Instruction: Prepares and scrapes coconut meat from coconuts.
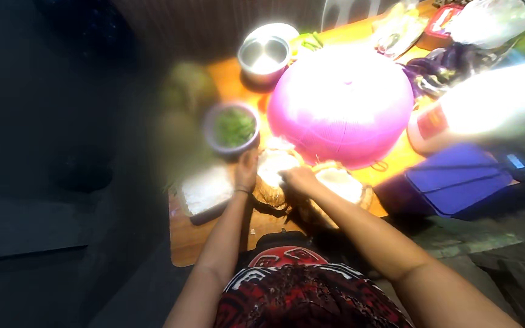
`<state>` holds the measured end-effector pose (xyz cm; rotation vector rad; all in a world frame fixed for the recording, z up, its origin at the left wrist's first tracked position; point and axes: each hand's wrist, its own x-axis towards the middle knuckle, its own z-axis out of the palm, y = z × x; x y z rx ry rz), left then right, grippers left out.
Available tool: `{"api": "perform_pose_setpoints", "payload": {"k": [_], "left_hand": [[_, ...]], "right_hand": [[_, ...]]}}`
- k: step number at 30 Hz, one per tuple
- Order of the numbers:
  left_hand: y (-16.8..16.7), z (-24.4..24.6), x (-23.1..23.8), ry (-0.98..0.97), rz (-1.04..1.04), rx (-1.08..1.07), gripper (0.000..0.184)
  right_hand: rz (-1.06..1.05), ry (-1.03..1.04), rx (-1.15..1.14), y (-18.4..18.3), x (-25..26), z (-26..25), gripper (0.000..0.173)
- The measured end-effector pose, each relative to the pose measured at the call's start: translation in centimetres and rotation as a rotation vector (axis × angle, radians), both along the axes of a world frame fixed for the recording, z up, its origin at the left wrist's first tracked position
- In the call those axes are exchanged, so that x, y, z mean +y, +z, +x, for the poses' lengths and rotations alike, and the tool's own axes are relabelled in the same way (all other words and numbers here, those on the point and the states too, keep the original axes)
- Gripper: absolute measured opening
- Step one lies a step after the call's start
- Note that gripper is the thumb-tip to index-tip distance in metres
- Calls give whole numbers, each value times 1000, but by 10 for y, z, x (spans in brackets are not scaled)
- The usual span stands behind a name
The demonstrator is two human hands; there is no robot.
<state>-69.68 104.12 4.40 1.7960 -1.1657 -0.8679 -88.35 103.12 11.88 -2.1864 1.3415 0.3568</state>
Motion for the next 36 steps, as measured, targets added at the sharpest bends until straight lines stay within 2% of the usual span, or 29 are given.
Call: {"api": "perform_pose_setpoints", "payload": {"k": [3,5,7,11,14,16,18,21,26,29,32,36], "left_hand": [[-1,-1,1,-4,9,-11,49],[0,-1,0,-2,15,-7,51],[0,-1,2,5,17,-6,50],[5,-1,3,-3,23,-29,48],[4,-2,1,8,20,-32,48],[4,-2,2,3,16,-17,49],[2,-2,1,3,-5,-7,48],[-1,-1,1,14,-17,20,47],[-2,-1,1,0,-20,21,49],[1,-2,1,6,-15,-4,48],[-4,1,0,12,-23,15,47],[-1,0,1,-3,-31,-9,47]], "right_hand": [[57,48,122,22,-9,-3,22],[50,-7,122,36,-15,2,19],[9,-62,47,31,-13,8,24],[-15,-8,34,8,0,1,26],[45,9,149,22,-8,-7,24],[56,-18,116,30,-16,-4,21],[25,-47,35,18,-18,1,22],[1,27,28,-5,-13,-4,23],[74,20,143,37,-24,-4,22],[25,-29,27,25,-26,6,24],[30,44,32,-3,-19,-1,22],[79,16,101,29,-22,-9,24]]}}
